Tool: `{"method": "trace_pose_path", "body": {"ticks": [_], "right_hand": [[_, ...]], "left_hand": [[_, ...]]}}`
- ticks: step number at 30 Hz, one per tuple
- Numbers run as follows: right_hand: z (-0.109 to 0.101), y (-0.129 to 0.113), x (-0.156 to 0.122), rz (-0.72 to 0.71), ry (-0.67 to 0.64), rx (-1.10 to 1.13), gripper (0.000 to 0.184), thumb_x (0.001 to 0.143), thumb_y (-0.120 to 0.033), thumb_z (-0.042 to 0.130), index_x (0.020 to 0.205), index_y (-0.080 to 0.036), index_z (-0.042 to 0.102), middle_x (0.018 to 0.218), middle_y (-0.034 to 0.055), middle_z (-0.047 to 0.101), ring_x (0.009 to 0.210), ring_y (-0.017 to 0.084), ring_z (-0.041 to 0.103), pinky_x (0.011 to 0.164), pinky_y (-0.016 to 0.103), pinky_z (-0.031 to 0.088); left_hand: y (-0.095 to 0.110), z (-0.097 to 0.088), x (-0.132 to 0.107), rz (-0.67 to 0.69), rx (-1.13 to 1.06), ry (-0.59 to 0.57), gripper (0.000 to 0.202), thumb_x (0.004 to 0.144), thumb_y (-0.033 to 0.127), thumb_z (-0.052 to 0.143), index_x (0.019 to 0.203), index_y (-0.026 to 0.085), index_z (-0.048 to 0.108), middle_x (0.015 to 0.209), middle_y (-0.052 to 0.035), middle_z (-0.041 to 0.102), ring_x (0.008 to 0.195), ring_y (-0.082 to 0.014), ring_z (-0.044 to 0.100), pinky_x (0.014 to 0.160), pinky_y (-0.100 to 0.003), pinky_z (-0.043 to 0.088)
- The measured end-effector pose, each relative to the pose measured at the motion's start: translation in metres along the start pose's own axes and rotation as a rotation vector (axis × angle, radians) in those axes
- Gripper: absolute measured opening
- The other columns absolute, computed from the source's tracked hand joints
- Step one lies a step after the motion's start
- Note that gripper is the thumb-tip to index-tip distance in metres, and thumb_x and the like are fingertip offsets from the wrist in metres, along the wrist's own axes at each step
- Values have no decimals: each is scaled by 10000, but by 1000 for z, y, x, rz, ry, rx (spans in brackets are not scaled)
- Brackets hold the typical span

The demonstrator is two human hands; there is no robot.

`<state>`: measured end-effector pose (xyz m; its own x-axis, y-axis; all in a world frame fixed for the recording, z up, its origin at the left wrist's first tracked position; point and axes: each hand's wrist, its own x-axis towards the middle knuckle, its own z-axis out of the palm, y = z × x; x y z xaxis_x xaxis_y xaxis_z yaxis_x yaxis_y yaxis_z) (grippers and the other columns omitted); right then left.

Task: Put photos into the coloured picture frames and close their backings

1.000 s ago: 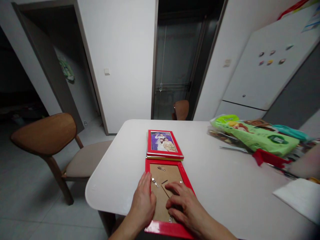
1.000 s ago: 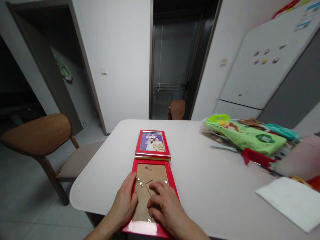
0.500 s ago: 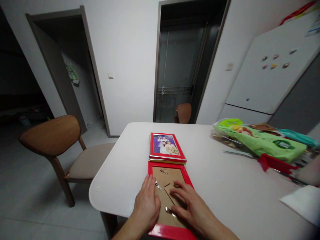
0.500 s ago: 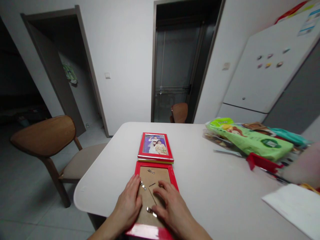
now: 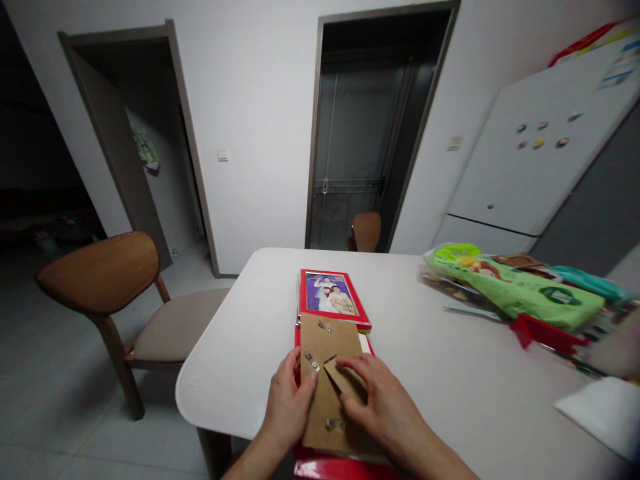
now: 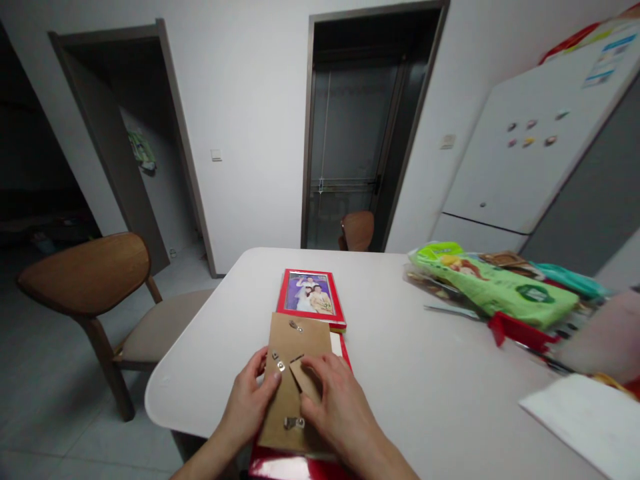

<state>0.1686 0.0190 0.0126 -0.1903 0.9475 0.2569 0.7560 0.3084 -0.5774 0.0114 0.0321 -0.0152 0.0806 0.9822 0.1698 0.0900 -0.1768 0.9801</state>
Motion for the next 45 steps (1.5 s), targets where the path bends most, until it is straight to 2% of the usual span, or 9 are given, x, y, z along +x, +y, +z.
{"method": "trace_pose_path", "body": {"ticks": [3, 7, 15, 19, 29, 36, 39, 42, 45], "right_hand": [[-5, -1, 1, -32, 40, 87, 323, 679, -263, 480, 995, -211, 518, 996, 61, 534, 885, 185, 502, 793, 321, 402], [-6, 20, 2, 114, 88, 100, 362, 721, -371, 438, 1015, -174, 515, 946, 77, 569, 726, 165, 544, 682, 304, 443], [2, 36, -5, 70, 25, 45, 288, 765, -270, 354, 932, -186, 574, 978, 70, 587, 903, 180, 523, 812, 311, 392], [5, 42, -12, 3, -43, -91, 302, 776, -268, 352, 947, -191, 588, 1040, 84, 565, 980, 196, 480, 853, 349, 345], [7, 43, -13, -47, -41, -300, 192, 730, -222, 414, 676, -187, 595, 915, 66, 577, 901, 209, 476, 777, 340, 335], [2, 76, -2, 330, 49, -333, 497, 705, -288, 407, 1177, -135, 385, 971, 121, 546, 811, 222, 541, 670, 310, 391], [-4, 85, 1, 378, 50, -246, 523, 678, -245, 418, 1181, -105, 376, 848, 102, 594, 756, 208, 561, 667, 296, 386], [-11, 89, 3, 505, 105, -37, 527, 672, -243, 411, 1173, -86, 365, 616, 24, 571, 573, 167, 548, 553, 268, 390], [-15, 85, 1, 639, 135, 332, 565, 710, -371, 384, 1198, -97, 309, 623, 7, 561, 488, 143, 532, 457, 250, 388]], "left_hand": [[10, -15, 6, -183, -361, -15, 321, 671, 303, 541, 961, 175, 488, 837, -22, 646, 765, -190, 601, 652, -270, 456], [8, -36, 9, -339, -480, -9, 243, 612, 305, 613, 782, 155, 525, 656, 5, 642, 582, -165, 603, 516, -229, 430], [-2, -6, 4, -373, -616, -104, 262, 646, 326, 584, 828, 140, 551, 713, -36, 655, 674, -191, 615, 605, -280, 453], [-2, -15, 4, -400, -644, -133, 258, 657, 319, 582, 832, 132, 558, 724, -47, 662, 692, -202, 618, 614, -294, 463], [-19, -106, 9, -446, -137, 37, 293, 670, 375, 532, 842, 138, 529, 680, -55, 658, 587, -204, 619, 526, -293, 466], [-29, -125, 26, -333, 288, 111, 294, 647, 321, 532, 860, 119, 551, 705, -49, 629, 722, -239, 589, 646, -324, 434], [-22, -118, 26, -242, 453, 207, 445, 632, 234, 545, 1057, 123, 469, 951, -92, 581, 978, -272, 488, 836, -383, 339], [-8, -85, 11, -109, 551, 221, 513, 650, 182, 513, 1148, 130, 403, 1199, -107, 425, 1148, -233, 325, 956, -345, 222], [4, -34, -12, 82, 652, -60, 497, 669, 182, 486, 1157, 113, 418, 1190, -117, 455, 1117, -217, 377, 956, -342, 266]]}}
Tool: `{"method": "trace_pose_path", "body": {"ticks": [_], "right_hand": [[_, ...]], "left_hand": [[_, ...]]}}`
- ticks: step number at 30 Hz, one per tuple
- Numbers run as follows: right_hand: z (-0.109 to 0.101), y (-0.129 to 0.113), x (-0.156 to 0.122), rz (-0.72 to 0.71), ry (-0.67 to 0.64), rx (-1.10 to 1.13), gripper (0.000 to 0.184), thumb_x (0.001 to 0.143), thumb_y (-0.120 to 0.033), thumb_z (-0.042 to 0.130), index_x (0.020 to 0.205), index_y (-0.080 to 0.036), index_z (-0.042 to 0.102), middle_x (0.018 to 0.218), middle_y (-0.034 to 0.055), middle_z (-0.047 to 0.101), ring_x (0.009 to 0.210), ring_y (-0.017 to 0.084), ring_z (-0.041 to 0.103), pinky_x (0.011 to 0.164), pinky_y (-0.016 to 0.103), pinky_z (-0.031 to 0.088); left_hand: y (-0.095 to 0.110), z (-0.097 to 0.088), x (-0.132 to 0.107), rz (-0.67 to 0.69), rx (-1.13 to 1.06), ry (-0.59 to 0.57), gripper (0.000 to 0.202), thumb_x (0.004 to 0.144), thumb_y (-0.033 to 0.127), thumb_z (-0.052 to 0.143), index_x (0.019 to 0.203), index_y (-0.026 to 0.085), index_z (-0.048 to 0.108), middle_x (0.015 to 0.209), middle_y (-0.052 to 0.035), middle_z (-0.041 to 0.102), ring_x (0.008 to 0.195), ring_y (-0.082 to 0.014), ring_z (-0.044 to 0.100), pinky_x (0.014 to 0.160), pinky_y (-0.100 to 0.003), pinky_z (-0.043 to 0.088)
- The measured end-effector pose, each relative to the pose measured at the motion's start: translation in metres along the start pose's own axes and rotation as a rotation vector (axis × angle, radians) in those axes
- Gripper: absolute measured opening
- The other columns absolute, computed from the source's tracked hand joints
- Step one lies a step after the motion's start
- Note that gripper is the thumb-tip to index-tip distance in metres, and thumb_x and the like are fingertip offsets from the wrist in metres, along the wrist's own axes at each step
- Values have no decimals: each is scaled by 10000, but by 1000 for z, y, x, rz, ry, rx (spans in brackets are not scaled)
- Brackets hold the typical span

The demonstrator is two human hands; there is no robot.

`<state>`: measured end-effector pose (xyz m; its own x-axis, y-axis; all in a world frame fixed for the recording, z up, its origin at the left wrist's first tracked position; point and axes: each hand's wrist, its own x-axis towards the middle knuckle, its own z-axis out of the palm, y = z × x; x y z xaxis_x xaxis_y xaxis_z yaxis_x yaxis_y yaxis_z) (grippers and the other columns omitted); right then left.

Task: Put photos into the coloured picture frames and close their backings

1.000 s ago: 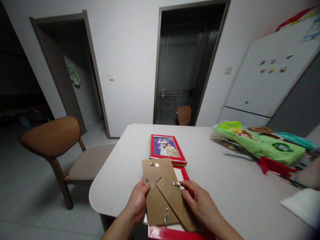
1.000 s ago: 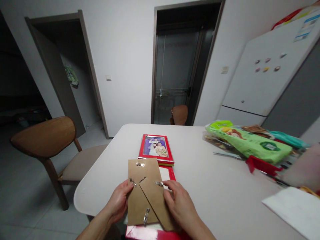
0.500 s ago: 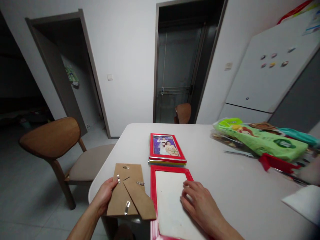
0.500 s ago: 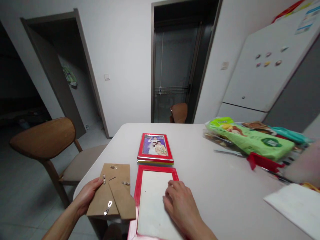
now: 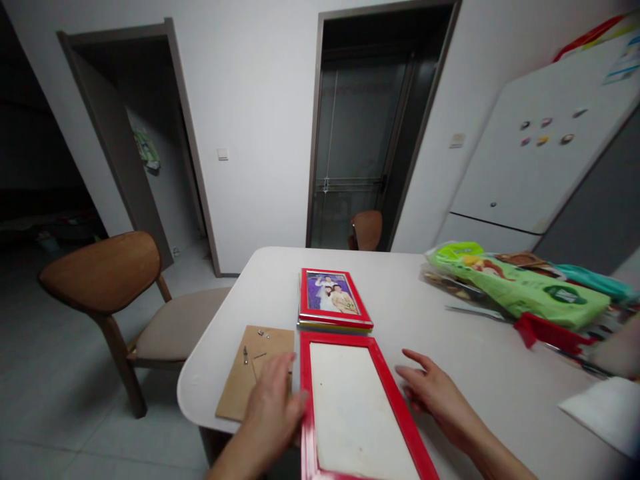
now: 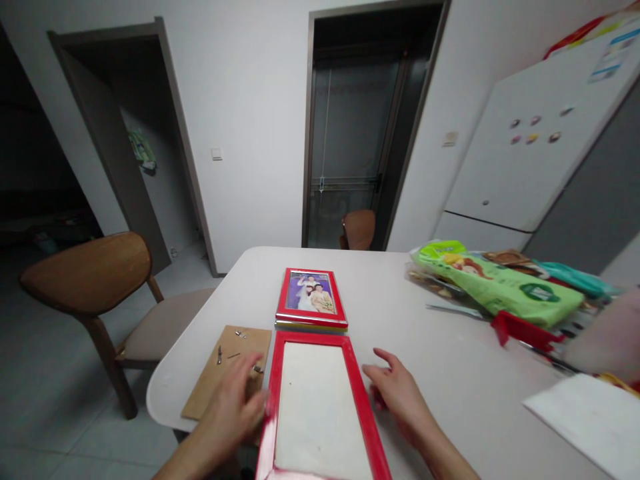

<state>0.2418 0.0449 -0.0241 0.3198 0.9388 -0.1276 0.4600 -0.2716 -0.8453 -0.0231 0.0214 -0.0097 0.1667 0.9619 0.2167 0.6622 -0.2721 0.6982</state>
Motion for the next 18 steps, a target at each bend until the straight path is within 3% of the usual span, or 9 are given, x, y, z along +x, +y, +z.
{"method": "trace_pose_path", "body": {"ticks": [2, 4, 7, 9, 11, 14, 16, 18], "right_hand": [[1, -1, -6, 10, -47, 51, 635, 694, -464, 396, 1199, -89, 314, 721, 47, 588, 552, 159, 565, 495, 263, 415], [4, 1, -12, -97, -55, -87, 650, 645, -453, 468, 1170, -82, 371, 819, 88, 604, 676, 190, 585, 605, 283, 430], [10, 5, -17, -298, -8, -281, 535, 605, -289, 502, 1113, -127, 458, 934, 101, 607, 833, 218, 563, 740, 297, 397], [12, 3, -19, -292, 14, -266, 516, 585, -203, 473, 1097, -137, 473, 887, 89, 627, 801, 210, 574, 728, 294, 401], [10, -5, -22, -143, -53, -69, 558, 585, -190, 457, 1138, -125, 425, 771, 66, 646, 665, 190, 594, 636, 285, 429], [4, -25, -34, 69, -285, 467, 624, 641, -260, 457, 1235, -165, 291, 772, 42, 655, 566, 170, 598, 548, 278, 447], [1, -41, -45, 90, -381, 721, 652, 655, -286, 486, 1258, -228, 246, 823, 26, 657, 570, 164, 602, 562, 286, 457], [0, -56, -56, 56, -393, 804, 709, 633, -267, 545, 1265, -275, 224, 822, 6, 658, 560, 157, 597, 584, 297, 464]], "left_hand": [[22, 22, -10, 74, 7, -195, 584, 629, 230, 552, 1182, 110, 406, 1252, -132, 401, 1151, -257, 339, 970, -388, 254], [32, 37, -16, 80, 32, -277, 635, 602, 231, 574, 1196, 96, 395, 1287, -149, 347, 1179, -289, 291, 983, -435, 216], [31, 46, -17, 73, 45, -269, 627, 607, 202, 551, 1199, 72, 391, 1295, -162, 325, 1193, -298, 262, 992, -455, 184], [27, 46, -16, 81, 33, -277, 625, 607, 199, 550, 1196, 62, 393, 1291, -166, 330, 1193, -297, 260, 998, -448, 176], [27, 43, -16, 80, 12, -302, 637, 614, 222, 558, 1205, 67, 380, 1297, -161, 324, 1200, -291, 248, 1006, -438, 158], [41, 36, -15, 30, -84, -333, 718, 600, 309, 604, 1234, 104, 336, 1331, -130, 269, 1217, -277, 208, 1007, -420, 164], [57, 33, -13, -20, -191, -330, 789, 581, 353, 627, 1256, 120, 291, 1351, -110, 226, 1226, -267, 184, 1004, -398, 184], [75, 33, -9, -44, -285, -277, 815, 585, 356, 624, 1272, 128, 250, 1357, -95, 210, 1230, -251, 176, 1007, -370, 187]]}}
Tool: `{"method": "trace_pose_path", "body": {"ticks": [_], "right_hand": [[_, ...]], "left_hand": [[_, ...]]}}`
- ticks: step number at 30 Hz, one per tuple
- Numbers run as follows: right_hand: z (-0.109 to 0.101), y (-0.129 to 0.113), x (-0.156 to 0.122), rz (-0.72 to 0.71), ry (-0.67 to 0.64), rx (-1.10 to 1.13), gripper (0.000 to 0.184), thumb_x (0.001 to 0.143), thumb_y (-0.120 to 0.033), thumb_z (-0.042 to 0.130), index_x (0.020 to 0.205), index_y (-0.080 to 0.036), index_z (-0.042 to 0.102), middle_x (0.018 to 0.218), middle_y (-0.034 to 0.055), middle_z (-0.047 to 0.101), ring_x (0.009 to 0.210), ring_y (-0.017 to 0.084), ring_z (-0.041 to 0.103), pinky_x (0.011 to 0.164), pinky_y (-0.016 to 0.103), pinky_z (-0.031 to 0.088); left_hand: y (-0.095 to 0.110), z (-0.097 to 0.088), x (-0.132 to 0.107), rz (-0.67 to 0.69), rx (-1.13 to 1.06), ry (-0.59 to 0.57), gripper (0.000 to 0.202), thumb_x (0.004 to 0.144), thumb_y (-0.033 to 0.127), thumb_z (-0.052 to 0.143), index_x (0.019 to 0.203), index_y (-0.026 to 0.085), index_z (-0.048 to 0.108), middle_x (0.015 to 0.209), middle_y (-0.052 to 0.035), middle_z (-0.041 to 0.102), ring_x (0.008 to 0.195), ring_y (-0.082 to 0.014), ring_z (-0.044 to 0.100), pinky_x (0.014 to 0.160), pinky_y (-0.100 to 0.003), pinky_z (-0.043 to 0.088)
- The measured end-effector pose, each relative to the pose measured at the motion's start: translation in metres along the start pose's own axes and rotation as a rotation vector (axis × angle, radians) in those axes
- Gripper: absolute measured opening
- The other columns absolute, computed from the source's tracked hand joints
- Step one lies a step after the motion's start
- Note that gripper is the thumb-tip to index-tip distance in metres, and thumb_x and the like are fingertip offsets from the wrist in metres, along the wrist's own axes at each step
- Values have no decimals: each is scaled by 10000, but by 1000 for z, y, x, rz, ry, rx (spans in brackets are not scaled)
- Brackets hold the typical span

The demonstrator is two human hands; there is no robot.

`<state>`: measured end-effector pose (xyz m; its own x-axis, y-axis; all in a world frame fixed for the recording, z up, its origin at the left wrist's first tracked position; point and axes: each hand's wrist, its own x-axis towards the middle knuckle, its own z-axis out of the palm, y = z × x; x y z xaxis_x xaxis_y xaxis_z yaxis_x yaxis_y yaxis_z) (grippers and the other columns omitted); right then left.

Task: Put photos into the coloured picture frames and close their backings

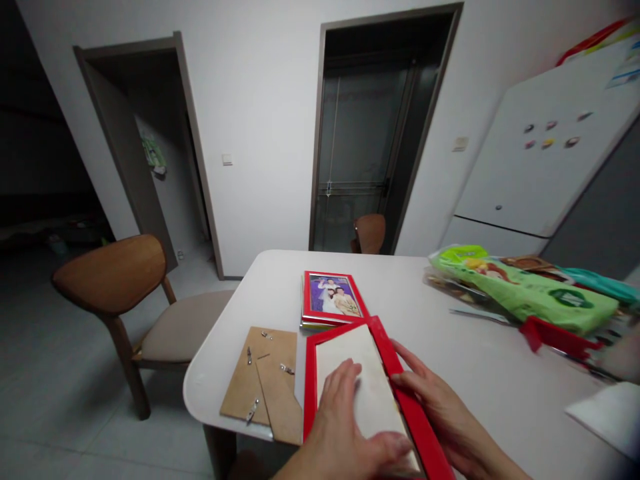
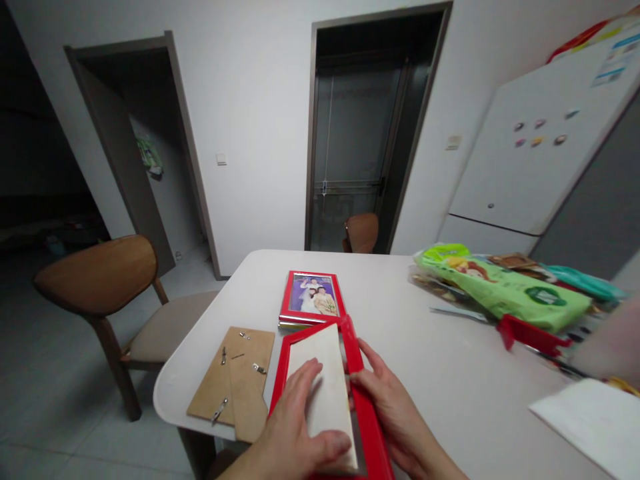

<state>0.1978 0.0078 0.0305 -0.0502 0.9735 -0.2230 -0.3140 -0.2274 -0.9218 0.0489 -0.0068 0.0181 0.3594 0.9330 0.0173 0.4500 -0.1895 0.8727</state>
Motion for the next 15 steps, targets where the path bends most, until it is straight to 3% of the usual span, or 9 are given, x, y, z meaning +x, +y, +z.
{"method": "trace_pose_path", "body": {"ticks": [4, 7, 11, 15], "right_hand": [[19, -10, -6, -66, -23, -2, 774, 619, -239, 593, 1271, -306, 182, 814, -11, 648, 612, 142, 596, 635, 294, 460], [14, -9, 1, -80, 13, -113, 735, 621, -264, 592, 1259, -274, 227, 746, -19, 633, 551, 116, 569, 543, 235, 439], [-17, 6, 17, -58, 128, -415, 678, 626, -310, 556, 1231, -147, 297, 520, -51, 563, 418, 102, 489, 416, 200, 365], [-50, 26, 32, -105, 214, -705, 583, 648, -323, 470, 1172, -86, 377, 509, -28, 568, 511, 159, 548, 477, 239, 397]], "left_hand": [[25, 5, 14, 35, -86, 163, 777, 600, 257, 589, 1277, 127, 229, 1340, -86, 246, 1223, -226, 193, 1013, -329, 174], [27, -6, 20, 71, -130, 202, 717, 590, 156, 544, 1254, 137, 272, 1294, -89, 315, 1182, -219, 272, 979, -309, 239], [7, -44, 18, 82, -255, 282, 591, 613, 114, 475, 1185, 172, 342, 1064, -62, 482, 877, -153, 503, 752, -243, 414], [-31, -76, 12, -39, -450, 322, 567, 592, 125, 472, 1142, 121, 333, 771, 8, 493, 620, -95, 504, 595, -201, 413]]}}
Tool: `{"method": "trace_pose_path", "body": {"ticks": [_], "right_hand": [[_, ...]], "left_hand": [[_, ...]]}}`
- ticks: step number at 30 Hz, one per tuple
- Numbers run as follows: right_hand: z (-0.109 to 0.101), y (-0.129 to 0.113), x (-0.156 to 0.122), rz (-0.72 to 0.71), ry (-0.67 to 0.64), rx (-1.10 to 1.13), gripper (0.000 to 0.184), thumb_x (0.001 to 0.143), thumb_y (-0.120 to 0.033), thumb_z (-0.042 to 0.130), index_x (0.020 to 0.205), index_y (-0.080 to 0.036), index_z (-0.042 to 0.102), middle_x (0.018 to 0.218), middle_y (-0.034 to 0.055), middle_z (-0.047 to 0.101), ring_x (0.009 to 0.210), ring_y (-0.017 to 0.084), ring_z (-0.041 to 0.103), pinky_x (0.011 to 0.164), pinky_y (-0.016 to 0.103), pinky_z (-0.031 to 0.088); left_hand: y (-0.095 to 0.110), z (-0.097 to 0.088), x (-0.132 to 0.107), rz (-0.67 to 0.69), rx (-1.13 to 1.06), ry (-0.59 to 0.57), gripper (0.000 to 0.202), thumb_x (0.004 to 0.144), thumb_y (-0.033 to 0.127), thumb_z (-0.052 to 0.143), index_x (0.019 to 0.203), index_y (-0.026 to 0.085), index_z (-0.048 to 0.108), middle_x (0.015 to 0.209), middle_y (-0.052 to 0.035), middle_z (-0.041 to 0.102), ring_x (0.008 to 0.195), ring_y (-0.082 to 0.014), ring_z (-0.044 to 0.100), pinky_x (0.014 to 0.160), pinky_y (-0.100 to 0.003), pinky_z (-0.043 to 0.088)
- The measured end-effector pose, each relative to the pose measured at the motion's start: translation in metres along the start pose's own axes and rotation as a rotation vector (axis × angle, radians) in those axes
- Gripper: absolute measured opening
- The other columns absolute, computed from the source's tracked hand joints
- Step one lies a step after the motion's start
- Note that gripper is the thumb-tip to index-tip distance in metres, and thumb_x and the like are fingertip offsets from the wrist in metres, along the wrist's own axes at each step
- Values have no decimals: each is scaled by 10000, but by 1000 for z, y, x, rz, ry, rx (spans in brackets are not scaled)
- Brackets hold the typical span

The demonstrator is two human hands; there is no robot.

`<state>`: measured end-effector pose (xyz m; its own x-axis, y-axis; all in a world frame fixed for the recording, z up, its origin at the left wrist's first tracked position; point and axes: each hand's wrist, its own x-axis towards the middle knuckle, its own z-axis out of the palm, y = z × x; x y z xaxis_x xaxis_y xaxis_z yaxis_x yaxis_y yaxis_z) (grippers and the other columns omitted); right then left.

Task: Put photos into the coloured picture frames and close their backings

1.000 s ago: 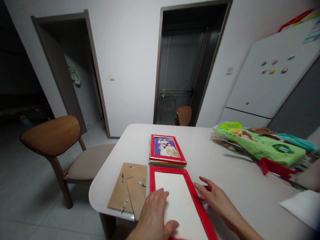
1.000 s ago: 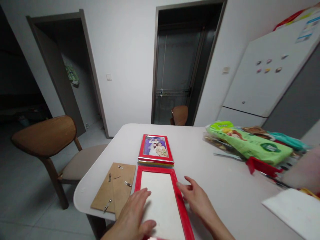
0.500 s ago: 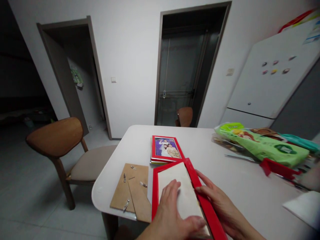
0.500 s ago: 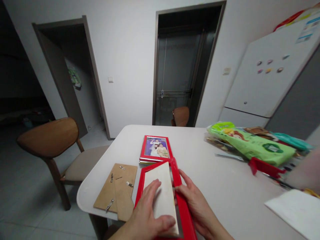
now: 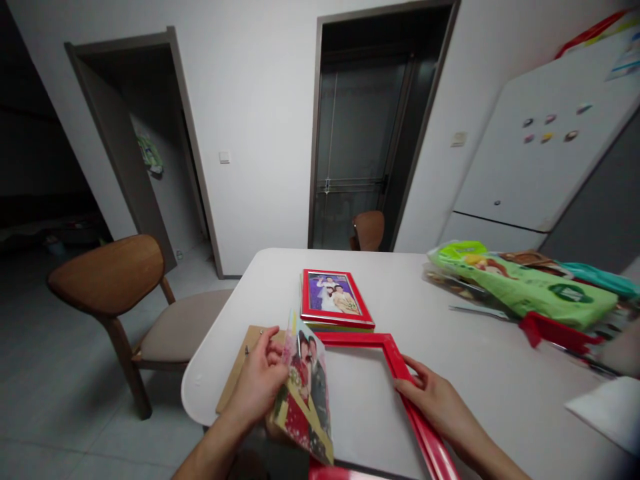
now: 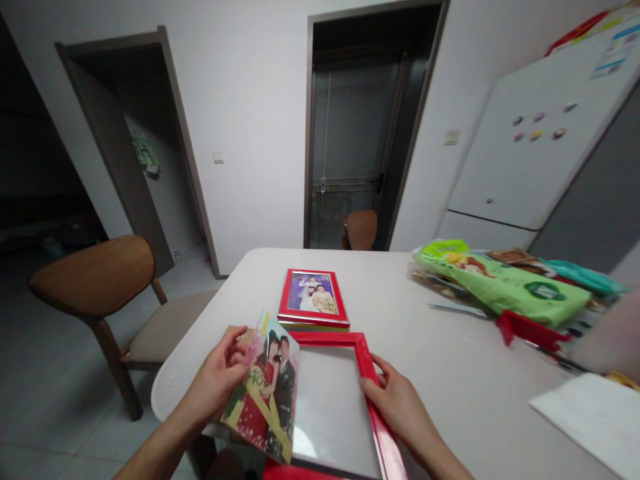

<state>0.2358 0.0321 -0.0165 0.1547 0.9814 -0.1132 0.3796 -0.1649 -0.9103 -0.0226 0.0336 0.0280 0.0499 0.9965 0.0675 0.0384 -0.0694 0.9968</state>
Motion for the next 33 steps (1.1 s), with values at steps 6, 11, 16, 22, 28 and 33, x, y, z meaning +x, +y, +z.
{"method": "trace_pose_path", "body": {"ticks": [6, 11, 16, 22, 28, 33], "right_hand": [[-2, 14, 6, -109, 170, -522, 432, 683, -335, 399, 1044, -136, 527, 724, 49, 637, 658, 199, 588, 633, 279, 408], [2, 12, 5, -155, 164, -654, 438, 712, -313, 362, 1066, -105, 515, 870, 95, 634, 757, 211, 585, 690, 284, 413], [1, 18, 9, -167, 179, -746, 443, 715, -291, 376, 1076, -69, 506, 936, 131, 602, 826, 225, 555, 765, 313, 393], [15, 7, 0, -275, 201, -533, 425, 709, -340, 413, 1058, -117, 510, 934, 102, 569, 753, 191, 544, 722, 319, 408], [70, -21, -14, 43, -260, 367, 542, 668, -348, 524, 1145, -108, 430, 506, -46, 525, 395, 90, 446, 396, 205, 356], [77, -62, -25, 35, -390, 759, 389, 658, -318, 583, 1006, -147, 549, 622, -8, 589, 492, 72, 495, 453, 181, 375]], "left_hand": [[-52, -20, 4, -93, 205, 48, 612, 581, 68, 446, 1173, 81, 291, 693, 36, 459, 546, -84, 476, 521, -183, 382], [-63, -21, -1, 22, 615, 29, 590, 632, 82, 417, 1209, 103, 298, 770, -6, 529, 647, -132, 525, 610, -231, 406], [-54, -19, -7, 123, 792, 26, 519, 655, 105, 405, 1173, 84, 368, 997, -101, 541, 970, -210, 482, 820, -312, 377], [-48, -7, -26, 273, 795, -56, 509, 651, 162, 472, 1156, 131, 414, 1178, -117, 457, 1115, -236, 378, 951, -381, 284], [-51, 31, -42, 301, 902, -405, 788, 519, 247, 628, 1239, 123, 330, 1340, -144, 230, 1212, -333, 194, 982, -492, 185], [-48, 29, -33, 439, 860, -264, 621, 607, 77, 429, 1224, 104, 363, 1304, -123, 319, 1201, -262, 264, 992, -427, 227]]}}
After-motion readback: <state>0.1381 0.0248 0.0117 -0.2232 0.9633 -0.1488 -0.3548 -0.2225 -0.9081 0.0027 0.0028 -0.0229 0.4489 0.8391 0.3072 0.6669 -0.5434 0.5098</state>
